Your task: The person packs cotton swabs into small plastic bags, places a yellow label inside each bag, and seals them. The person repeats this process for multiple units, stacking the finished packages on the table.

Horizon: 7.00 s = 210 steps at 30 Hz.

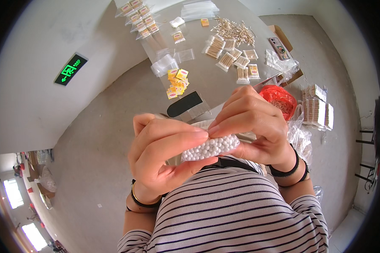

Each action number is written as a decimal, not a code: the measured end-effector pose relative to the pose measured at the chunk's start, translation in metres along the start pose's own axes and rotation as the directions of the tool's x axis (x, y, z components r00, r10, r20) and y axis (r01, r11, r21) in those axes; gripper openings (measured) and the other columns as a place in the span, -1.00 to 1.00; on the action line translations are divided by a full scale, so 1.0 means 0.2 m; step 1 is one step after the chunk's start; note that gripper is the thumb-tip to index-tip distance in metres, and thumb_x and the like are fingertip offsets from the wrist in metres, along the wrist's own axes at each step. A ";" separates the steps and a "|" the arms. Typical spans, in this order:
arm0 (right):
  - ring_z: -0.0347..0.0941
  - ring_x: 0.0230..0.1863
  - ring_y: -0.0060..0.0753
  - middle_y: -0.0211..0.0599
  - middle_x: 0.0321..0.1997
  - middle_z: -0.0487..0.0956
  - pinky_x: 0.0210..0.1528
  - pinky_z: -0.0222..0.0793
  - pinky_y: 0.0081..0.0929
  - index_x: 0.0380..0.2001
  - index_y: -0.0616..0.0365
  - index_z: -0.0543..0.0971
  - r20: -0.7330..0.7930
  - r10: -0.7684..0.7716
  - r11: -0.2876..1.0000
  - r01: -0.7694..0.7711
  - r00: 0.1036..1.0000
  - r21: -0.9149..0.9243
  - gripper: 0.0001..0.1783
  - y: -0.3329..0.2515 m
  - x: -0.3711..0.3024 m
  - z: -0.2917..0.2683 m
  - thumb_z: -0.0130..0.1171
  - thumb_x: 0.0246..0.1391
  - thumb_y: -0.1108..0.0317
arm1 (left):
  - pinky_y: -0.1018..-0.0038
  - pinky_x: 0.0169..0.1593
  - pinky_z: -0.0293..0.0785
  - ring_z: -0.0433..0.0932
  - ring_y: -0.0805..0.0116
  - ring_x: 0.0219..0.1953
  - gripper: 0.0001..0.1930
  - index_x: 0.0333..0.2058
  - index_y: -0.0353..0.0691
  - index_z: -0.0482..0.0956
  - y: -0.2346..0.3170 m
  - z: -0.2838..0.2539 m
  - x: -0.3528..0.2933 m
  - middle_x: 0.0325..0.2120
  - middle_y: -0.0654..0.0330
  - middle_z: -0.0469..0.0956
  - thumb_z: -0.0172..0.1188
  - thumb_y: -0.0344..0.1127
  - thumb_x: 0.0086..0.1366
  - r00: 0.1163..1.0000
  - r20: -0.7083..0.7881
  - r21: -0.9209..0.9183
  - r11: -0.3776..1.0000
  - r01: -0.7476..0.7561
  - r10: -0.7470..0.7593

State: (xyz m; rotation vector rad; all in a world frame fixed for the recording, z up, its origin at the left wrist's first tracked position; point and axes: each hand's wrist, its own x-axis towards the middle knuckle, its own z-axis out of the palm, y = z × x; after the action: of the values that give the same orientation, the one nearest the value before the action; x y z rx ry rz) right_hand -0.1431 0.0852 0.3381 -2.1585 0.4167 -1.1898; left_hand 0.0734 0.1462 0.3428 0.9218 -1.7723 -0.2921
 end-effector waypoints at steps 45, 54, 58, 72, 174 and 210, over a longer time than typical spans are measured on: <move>0.30 -0.23 -0.74 -0.54 -0.27 0.53 -0.13 0.23 -0.68 -0.17 0.27 0.54 -0.336 0.249 0.965 -0.262 0.908 0.008 -0.64 -0.01 -0.06 0.24 -0.16 0.56 0.24 | 0.57 -0.11 0.46 0.48 0.54 -0.16 -0.62 0.09 -0.36 0.31 -0.02 0.14 -0.11 -0.14 0.17 0.51 0.17 -0.22 0.53 0.853 0.155 -0.663 0.588 0.464 -0.498; 0.38 -0.49 -0.66 -0.42 -0.39 0.59 -0.49 0.24 -0.63 -0.14 0.18 0.58 -0.300 0.675 0.659 -0.368 0.674 0.656 -0.62 -0.04 -0.07 0.27 -0.07 0.52 0.11 | 0.52 -0.12 0.46 0.49 0.53 -0.17 -0.56 0.07 -0.34 0.34 0.08 0.16 -0.17 -0.16 0.15 0.53 0.30 -0.20 0.43 0.904 0.135 -0.690 0.617 0.379 -0.405; 0.31 -0.62 -0.68 -0.37 -0.40 0.64 -0.58 0.27 -0.61 -0.09 0.18 0.60 0.017 0.822 0.242 -0.376 0.569 0.894 -0.55 0.07 -0.16 0.27 0.00 0.47 -0.02 | 0.54 -0.20 0.38 0.48 0.55 -0.26 -0.51 0.04 -0.26 0.40 0.08 0.17 -0.20 -0.27 0.24 0.57 0.43 -0.20 0.29 0.954 0.129 -0.500 0.813 0.297 -0.269; 0.65 -0.30 -0.45 -0.25 -0.13 0.71 -0.35 0.60 -0.48 0.03 0.17 0.56 0.247 0.843 -0.024 -0.426 0.478 0.904 -0.51 0.00 -0.20 0.28 0.05 0.44 -0.07 | 0.61 -0.27 0.18 0.36 0.68 -0.33 -0.78 -0.18 -0.25 0.63 0.08 0.18 -0.25 -0.36 0.41 0.58 0.24 -0.19 0.45 0.873 0.239 -0.714 0.533 0.455 -0.426; 0.56 0.00 -0.52 -0.31 -0.05 0.65 0.09 0.46 -0.48 -0.06 0.29 0.65 -0.162 0.356 0.737 -0.170 0.921 0.654 -0.80 0.17 -0.35 0.15 0.22 0.27 0.52 | 0.38 0.07 0.32 0.67 0.48 -0.21 -0.57 -0.16 0.01 0.74 0.15 0.20 -0.01 -0.18 0.44 0.75 0.56 -0.37 -0.09 0.992 0.102 0.099 0.991 -0.090 0.080; 0.56 0.04 -0.55 -0.34 -0.04 0.67 0.15 0.46 -0.49 -0.06 0.29 0.64 -0.061 0.324 0.734 -0.210 0.944 0.646 -0.78 0.11 -0.32 0.24 0.17 0.26 0.61 | 0.47 -0.06 0.26 0.55 0.46 -0.30 -0.63 -0.18 -0.01 0.79 0.22 0.07 -0.08 -0.25 0.41 0.71 0.58 -0.34 -0.04 0.999 0.044 0.053 0.998 -0.032 0.030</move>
State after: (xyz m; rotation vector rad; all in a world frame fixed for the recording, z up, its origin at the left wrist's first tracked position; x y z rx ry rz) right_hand -0.1378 0.1216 0.2635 -1.3646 0.3222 -1.1409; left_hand 0.0445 0.1841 0.3523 0.9316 -1.8400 -0.2471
